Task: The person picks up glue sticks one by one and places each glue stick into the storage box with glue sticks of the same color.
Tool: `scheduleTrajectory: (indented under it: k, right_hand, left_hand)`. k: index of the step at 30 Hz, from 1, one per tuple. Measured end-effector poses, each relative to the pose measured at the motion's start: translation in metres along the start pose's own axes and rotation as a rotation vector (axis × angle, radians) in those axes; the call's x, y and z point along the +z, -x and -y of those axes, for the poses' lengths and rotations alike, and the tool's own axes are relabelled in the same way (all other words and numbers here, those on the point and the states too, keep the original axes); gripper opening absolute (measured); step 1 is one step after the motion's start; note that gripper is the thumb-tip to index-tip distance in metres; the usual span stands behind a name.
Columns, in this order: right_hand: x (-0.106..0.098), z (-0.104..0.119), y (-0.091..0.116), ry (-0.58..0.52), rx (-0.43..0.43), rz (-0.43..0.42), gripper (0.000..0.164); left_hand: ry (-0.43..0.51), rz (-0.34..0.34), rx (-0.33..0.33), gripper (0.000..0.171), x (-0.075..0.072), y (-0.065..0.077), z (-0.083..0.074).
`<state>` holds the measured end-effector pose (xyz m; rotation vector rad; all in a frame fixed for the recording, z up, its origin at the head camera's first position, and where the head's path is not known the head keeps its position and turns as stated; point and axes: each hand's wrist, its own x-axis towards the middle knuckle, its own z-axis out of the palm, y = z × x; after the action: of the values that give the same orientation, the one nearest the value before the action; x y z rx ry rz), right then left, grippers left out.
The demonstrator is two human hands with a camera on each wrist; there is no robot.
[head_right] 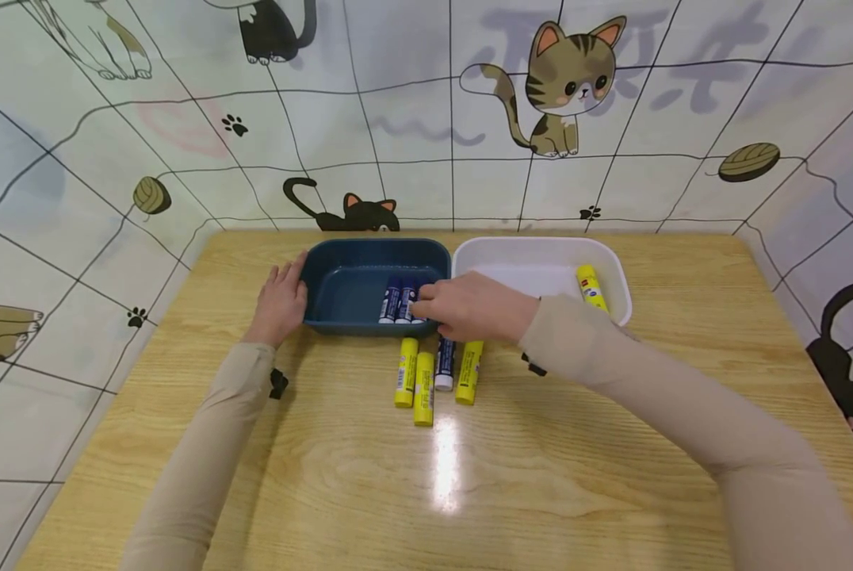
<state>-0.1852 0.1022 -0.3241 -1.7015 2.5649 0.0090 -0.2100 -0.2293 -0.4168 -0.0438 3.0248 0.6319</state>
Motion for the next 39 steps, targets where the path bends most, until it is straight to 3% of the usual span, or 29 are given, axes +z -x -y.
scheduleTrajectory:
  k: [11, 19, 27, 39]
  right_hand:
    - [0.021, 0.004, 0.019, -0.014, -0.022, -0.008, 0.019]
    - [0.037, 0.006, 0.028, -0.021, -0.033, 0.020, 0.025]
    - [0.056, 0.007, 0.032, -0.006, -0.048, 0.119, 0.021]
    - [0.074, 0.008, 0.038, 0.091, -0.105, 0.068, 0.028]
  left_hand:
    - [0.007, -0.009, 0.002, 0.055, 0.000, 0.000, 0.000]
    - [0.004, -0.002, -0.001, 0.055, 0.001, 0.000, 0.001]
    - [0.006, 0.000, -0.005, 0.054, 0.000, 0.000, 0.001]
    - [0.015, 0.000, 0.000, 0.054, 0.002, -0.001, 0.002]
